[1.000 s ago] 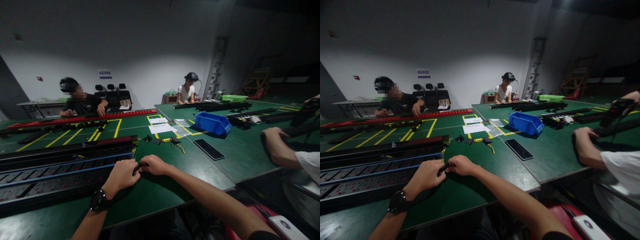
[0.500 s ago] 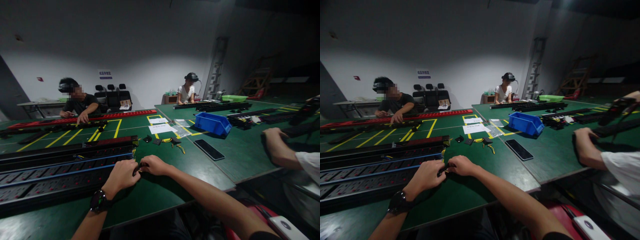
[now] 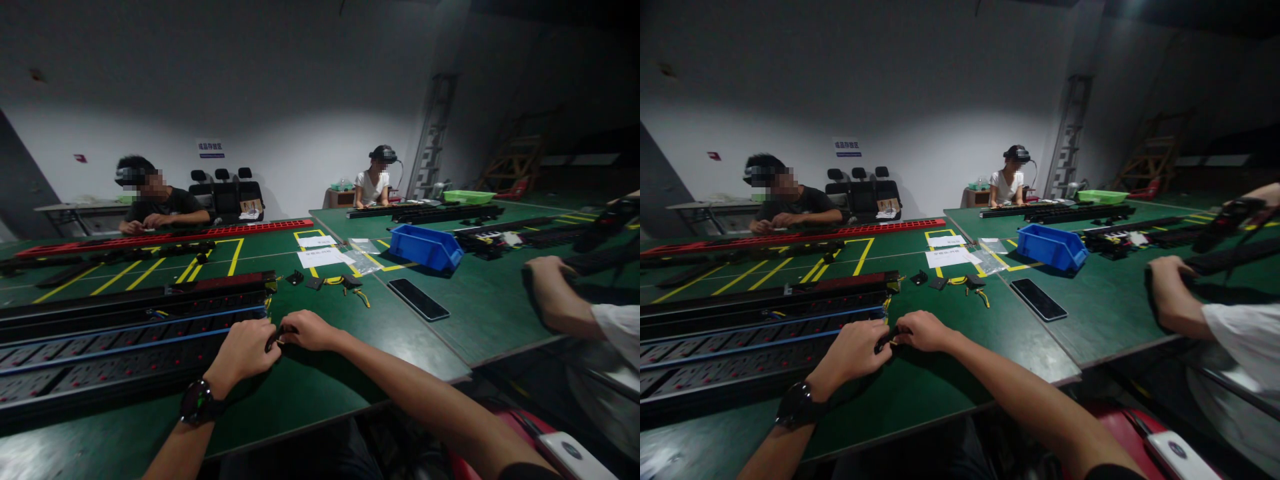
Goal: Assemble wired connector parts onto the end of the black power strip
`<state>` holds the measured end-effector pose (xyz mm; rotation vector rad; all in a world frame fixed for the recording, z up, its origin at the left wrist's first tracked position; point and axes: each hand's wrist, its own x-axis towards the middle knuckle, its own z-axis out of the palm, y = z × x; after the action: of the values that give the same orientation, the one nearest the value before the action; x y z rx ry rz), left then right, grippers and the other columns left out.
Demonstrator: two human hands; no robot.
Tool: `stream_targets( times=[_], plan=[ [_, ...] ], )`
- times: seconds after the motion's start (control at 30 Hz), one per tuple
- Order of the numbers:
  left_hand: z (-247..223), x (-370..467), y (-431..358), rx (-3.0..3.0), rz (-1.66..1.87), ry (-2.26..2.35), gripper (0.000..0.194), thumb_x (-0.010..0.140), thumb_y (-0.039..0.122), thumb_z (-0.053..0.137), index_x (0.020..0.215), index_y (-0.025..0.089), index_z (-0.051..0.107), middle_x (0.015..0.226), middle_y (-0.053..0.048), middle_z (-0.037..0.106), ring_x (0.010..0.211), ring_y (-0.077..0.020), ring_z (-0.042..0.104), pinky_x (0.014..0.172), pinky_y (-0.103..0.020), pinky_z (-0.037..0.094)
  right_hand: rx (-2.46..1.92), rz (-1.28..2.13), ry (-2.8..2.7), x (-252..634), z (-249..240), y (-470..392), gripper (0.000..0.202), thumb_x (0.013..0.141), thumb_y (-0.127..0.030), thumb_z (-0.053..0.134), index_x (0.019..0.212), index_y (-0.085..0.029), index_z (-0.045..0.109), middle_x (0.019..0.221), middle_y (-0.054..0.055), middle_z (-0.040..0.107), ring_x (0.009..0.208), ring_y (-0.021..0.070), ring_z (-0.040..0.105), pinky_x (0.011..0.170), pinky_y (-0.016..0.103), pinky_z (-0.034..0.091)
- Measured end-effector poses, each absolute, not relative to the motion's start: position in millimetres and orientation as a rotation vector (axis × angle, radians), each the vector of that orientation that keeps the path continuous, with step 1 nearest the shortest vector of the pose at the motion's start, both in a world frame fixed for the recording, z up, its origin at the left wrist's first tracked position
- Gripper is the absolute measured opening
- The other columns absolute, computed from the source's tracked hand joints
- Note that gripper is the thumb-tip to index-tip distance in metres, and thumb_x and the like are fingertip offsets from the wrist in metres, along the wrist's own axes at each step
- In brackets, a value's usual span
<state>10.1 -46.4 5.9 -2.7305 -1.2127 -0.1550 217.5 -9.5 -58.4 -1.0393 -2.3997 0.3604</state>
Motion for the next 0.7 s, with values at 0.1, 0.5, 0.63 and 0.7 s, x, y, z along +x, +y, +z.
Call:
stream_targets(
  times=[0.1, 0.5, 0.63, 0.7],
  plan=[
    [5.2, 9.7, -46.0, -2.729, -0.154, -1.211, 0.016, 0.087, 0.027, 0.054, 0.077, 0.020, 0.064, 0.082, -0.006, 0.068, 0.076, -0.0206, 0.064, 0.063, -0.029, 0.034, -1.051, 0.368, -2.404, 217.7, -59.3, -9.1, 0.016, 0.091, -0.033, 0.073, 0.088, -0.018, 0.071, 0.081, 0.001, 0.068, 0.071, 0.0130, 0.056, 0.061, 0.022, 0.030],
    [6.6, 10.1, -46.9, -2.737, -0.165, -1.209, 0.017, 0.088, 0.027, 0.054, 0.075, 0.020, 0.062, 0.081, -0.006, 0.068, 0.074, -0.0205, 0.063, 0.062, -0.030, 0.033, -1.033, 0.352, -2.392, 218.2, -60.4, -9.0, 0.015, 0.091, -0.032, 0.073, 0.088, -0.018, 0.070, 0.080, 0.001, 0.067, 0.070, 0.0129, 0.055, 0.061, 0.023, 0.030],
    [6.6, 10.0, -46.9, -2.743, -0.176, -1.228, 0.015, 0.087, 0.026, 0.055, 0.075, 0.020, 0.062, 0.082, -0.006, 0.068, 0.075, -0.0205, 0.063, 0.062, -0.030, 0.034, -1.038, 0.350, -2.399, 218.0, -59.6, -9.4, 0.016, 0.091, -0.033, 0.073, 0.088, -0.018, 0.070, 0.080, 0.001, 0.067, 0.070, 0.0129, 0.055, 0.061, 0.023, 0.030],
    [5.9, 9.8, -46.6, -2.739, -0.179, -1.224, 0.015, 0.087, 0.026, 0.055, 0.076, 0.020, 0.063, 0.082, -0.006, 0.068, 0.075, -0.0208, 0.063, 0.063, -0.030, 0.035, -1.046, 0.351, -2.399, 217.8, -59.9, -9.2, 0.016, 0.092, -0.033, 0.073, 0.089, -0.018, 0.071, 0.081, 0.001, 0.068, 0.070, 0.0130, 0.056, 0.061, 0.023, 0.030]
  ],
)
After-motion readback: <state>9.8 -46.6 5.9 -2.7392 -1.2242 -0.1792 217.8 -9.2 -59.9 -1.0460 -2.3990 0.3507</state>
